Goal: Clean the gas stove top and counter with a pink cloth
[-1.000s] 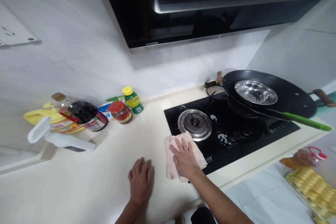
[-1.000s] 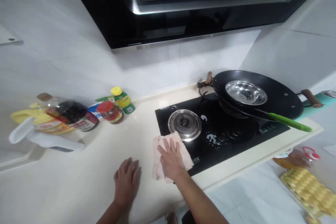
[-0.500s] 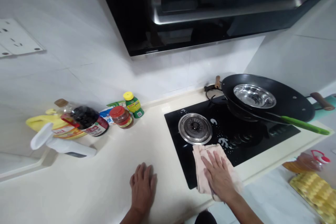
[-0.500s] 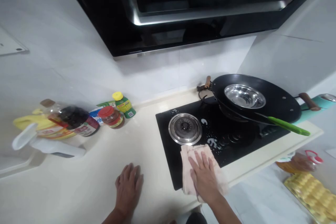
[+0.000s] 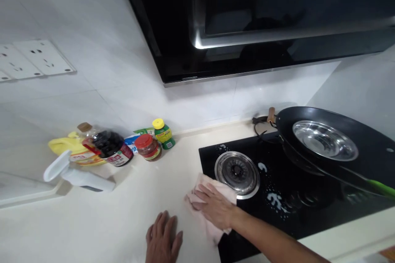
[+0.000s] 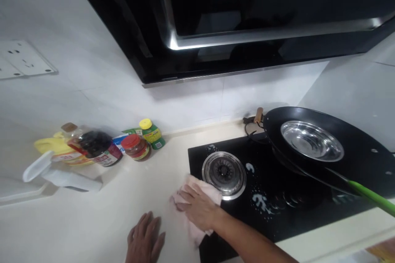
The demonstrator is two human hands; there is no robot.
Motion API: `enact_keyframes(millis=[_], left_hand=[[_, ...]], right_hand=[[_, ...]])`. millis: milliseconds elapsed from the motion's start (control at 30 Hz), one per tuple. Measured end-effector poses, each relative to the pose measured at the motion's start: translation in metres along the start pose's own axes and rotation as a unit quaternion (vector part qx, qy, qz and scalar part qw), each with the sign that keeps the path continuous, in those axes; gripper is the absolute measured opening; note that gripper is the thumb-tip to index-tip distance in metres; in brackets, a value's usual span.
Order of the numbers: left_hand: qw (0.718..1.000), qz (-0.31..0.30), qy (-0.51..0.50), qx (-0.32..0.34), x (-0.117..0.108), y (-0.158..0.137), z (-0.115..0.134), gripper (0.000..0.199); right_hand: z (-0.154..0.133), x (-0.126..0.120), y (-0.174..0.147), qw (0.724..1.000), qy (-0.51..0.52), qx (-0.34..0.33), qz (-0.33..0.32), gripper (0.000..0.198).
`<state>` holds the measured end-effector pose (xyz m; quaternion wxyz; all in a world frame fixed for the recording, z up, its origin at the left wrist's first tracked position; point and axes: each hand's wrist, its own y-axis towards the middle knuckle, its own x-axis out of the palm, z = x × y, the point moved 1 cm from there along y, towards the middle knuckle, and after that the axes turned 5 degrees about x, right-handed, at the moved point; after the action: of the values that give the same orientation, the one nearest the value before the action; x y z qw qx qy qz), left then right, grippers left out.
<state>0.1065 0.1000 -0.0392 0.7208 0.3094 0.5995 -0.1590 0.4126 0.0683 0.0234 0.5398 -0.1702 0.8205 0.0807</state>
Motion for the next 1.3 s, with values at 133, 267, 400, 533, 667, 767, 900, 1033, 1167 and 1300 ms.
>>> enact_keyframes(millis=[133,267,400,533,667,767,900,1033,1167,1300], left_hand=[[1.0,-0.01,0.005,-0.004,-0.001,-0.001,-0.003,0.044],[1.0,-0.019,0.008,-0.014,-0.002,-0.003,-0.004,0.044],[1.0,-0.006,0.024,-0.003,-0.003,-0.003,-0.005,0.042],[0.999,-0.013,0.03,-0.009,-0.004,-0.004,-0.005,0.043],[0.999,-0.019,0.039,-0.008,-0.004,-0.004,-0.005,0.043],[0.999,-0.011,0.045,0.0,-0.002,-0.004,-0.005,0.043],[0.999,0.009,0.046,0.021,-0.002,-0.004,-0.005,0.045],[0.999,0.021,0.04,0.022,-0.002,-0.004,-0.003,0.045],[0.998,0.032,0.043,0.038,-0.004,-0.002,0.0,0.045],[0.997,0.036,0.052,0.043,-0.003,-0.002,0.0,0.045]], right_hand=[[0.031,-0.017,0.061,0.996,-0.059,-0.066,0.003,0.051],[0.07,-0.043,0.101,0.994,-0.084,-0.075,-0.01,0.055],[0.123,-0.064,0.12,0.995,-0.098,-0.02,0.01,0.053],[0.188,-0.074,0.113,0.986,-0.095,0.131,0.03,0.055],[0.243,-0.083,0.075,0.961,-0.09,0.258,0.047,0.056],[0.268,-0.087,0.036,0.941,-0.091,0.322,0.058,0.056],[0.278,-0.081,-0.014,0.912,-0.093,0.393,0.079,0.062],[0.278,-0.07,-0.038,0.868,-0.097,0.463,0.148,0.073],[0.279,-0.074,-0.019,0.867,-0.081,0.484,0.083,0.075],[0.266,-0.085,0.033,0.888,-0.066,0.454,0.038,0.076]])
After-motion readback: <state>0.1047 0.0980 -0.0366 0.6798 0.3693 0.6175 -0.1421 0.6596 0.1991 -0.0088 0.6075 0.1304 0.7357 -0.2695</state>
